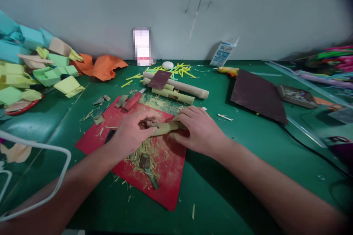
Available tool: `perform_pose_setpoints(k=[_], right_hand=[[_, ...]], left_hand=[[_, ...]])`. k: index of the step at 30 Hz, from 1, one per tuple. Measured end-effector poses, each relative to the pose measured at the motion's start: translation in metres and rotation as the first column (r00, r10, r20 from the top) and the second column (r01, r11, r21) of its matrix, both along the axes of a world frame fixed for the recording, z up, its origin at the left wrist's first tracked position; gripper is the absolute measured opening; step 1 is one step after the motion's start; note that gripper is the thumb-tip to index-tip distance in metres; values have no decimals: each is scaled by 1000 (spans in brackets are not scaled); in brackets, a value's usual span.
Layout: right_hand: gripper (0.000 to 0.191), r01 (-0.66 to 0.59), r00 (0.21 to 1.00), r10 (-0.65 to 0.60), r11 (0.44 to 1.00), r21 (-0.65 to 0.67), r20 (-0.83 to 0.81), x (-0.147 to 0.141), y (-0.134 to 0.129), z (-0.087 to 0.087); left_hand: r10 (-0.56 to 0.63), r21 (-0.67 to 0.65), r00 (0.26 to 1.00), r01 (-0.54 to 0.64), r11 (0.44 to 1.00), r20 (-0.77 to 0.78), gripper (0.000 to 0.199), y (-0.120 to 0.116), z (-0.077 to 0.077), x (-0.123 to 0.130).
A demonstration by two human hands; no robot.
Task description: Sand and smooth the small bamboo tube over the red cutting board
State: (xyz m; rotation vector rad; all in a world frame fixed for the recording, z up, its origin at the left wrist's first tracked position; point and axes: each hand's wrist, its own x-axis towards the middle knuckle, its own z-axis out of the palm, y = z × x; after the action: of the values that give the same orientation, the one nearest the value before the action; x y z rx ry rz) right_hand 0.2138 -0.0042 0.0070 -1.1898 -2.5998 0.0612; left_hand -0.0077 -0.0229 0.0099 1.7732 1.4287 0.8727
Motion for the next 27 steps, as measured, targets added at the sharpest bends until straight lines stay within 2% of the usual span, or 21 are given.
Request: perform_pose_setpoints(k=[2,5,11,15,19,22,27], right_hand=[[24,18,998,-16,999,-38,66,-9,-1,6],[28,15,994,-7,997,-75,105,-22,2,11],[22,37,999,-33,995,-92,43,-34,3,5],[26,94,991,-106,987,-132,-87,-33,-2,-6],[26,50,993,-57,997,-60,-104,-30,-4,-14],[23,4,995,-6,1000,-15,-104,-28,-2,-15],[25,-26,995,22,999,-42,-94,-25,0,-14]], left_hand=[[13,-5,1000,-13,1000,24,24,-1,-1,-1],[56,-2,998,-56,998,34,19,0,0,-5],[136,26,977,-142,989,167,16,1,-1,-11],[187,-42,966,-182,982,181,16,0,-4,-11],[210,-94,962,-196,976,176,9,0,-1,-10],[205,-158,951,-171,972,231,10,1,-2,-10],[200,-279,923,-108,954,328,13,2,-8,-8]])
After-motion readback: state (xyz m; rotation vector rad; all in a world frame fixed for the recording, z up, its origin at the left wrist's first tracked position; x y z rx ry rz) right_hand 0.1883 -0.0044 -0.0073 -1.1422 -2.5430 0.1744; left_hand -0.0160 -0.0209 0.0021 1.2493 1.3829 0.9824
